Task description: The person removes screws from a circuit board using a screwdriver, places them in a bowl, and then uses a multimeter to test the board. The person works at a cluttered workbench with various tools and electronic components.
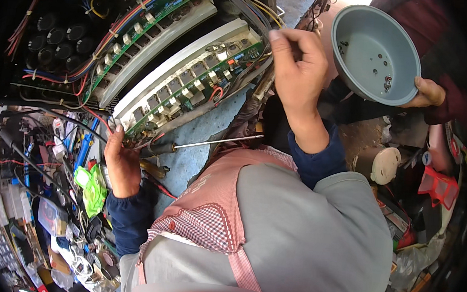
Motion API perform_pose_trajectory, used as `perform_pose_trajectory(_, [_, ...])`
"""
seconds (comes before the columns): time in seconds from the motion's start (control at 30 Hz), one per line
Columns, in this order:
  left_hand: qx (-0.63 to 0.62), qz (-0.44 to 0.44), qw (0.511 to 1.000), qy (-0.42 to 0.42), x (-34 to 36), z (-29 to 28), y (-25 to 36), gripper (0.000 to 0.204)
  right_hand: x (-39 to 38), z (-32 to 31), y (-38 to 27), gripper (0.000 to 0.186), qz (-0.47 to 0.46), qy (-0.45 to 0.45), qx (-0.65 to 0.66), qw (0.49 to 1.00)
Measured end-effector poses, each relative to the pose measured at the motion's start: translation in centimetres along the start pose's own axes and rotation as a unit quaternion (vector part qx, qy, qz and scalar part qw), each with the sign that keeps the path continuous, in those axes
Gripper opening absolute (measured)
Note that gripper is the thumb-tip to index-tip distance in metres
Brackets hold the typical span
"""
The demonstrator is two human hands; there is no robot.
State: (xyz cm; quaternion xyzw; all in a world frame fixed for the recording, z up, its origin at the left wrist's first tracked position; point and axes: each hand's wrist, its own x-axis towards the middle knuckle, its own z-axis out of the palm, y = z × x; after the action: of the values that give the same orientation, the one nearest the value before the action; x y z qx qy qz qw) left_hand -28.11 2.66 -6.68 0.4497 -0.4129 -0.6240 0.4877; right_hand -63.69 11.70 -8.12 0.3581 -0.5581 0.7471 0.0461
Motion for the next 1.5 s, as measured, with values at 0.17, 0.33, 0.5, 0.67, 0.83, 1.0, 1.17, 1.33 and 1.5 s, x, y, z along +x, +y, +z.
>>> perform_pose_trajectory(0.17, [-0.033,-0.013,0.999,-0.002,-0.5,-0.1,0.1,0.021,-0.6,1.2,-0.6,0.017,0.064,-0.031,-0.090,0.993])
perform_pose_trajectory(0.33, [-0.023,-0.002,1.000,0.002,-0.3,-0.2,0.0,0.020,-0.1,0.9,-0.2,0.022,0.038,-0.062,-0.142,0.987])
perform_pose_trajectory(0.5, [-0.020,-0.003,1.000,0.008,-0.4,-0.7,0.0,0.017,0.9,1.1,-0.4,0.025,0.115,-0.093,-0.127,0.981])
perform_pose_trajectory(0.67, [-0.024,0.011,1.000,0.006,-0.9,0.6,0.9,0.013,1.2,1.5,0.6,0.020,0.059,-0.084,-0.139,0.985])
perform_pose_trajectory(0.83, [0.020,0.002,1.000,0.023,-0.8,-0.2,0.3,0.015,1.4,1.4,-0.4,0.019,0.122,-0.101,-0.139,0.978])
perform_pose_trajectory(1.0, [0.035,0.009,0.999,0.026,-0.7,-0.2,0.1,0.015,1.8,1.1,-0.1,0.020,0.140,-0.120,-0.125,0.975])
perform_pose_trajectory(1.17, [0.028,0.012,0.999,0.034,-0.9,0.1,0.2,0.016,1.9,0.9,-0.1,0.019,0.121,-0.129,-0.135,0.975])
perform_pose_trajectory(1.33, [-0.001,0.005,1.000,0.015,-0.5,-0.4,0.1,0.017,1.3,1.1,-1.7,0.020,0.113,-0.110,-0.113,0.981])
perform_pose_trajectory(1.5, [-0.001,0.023,1.000,-0.011,-0.5,-1.5,-0.2,0.027,-0.4,-1.0,0.3,0.016,0.079,0.015,-0.044,0.996])
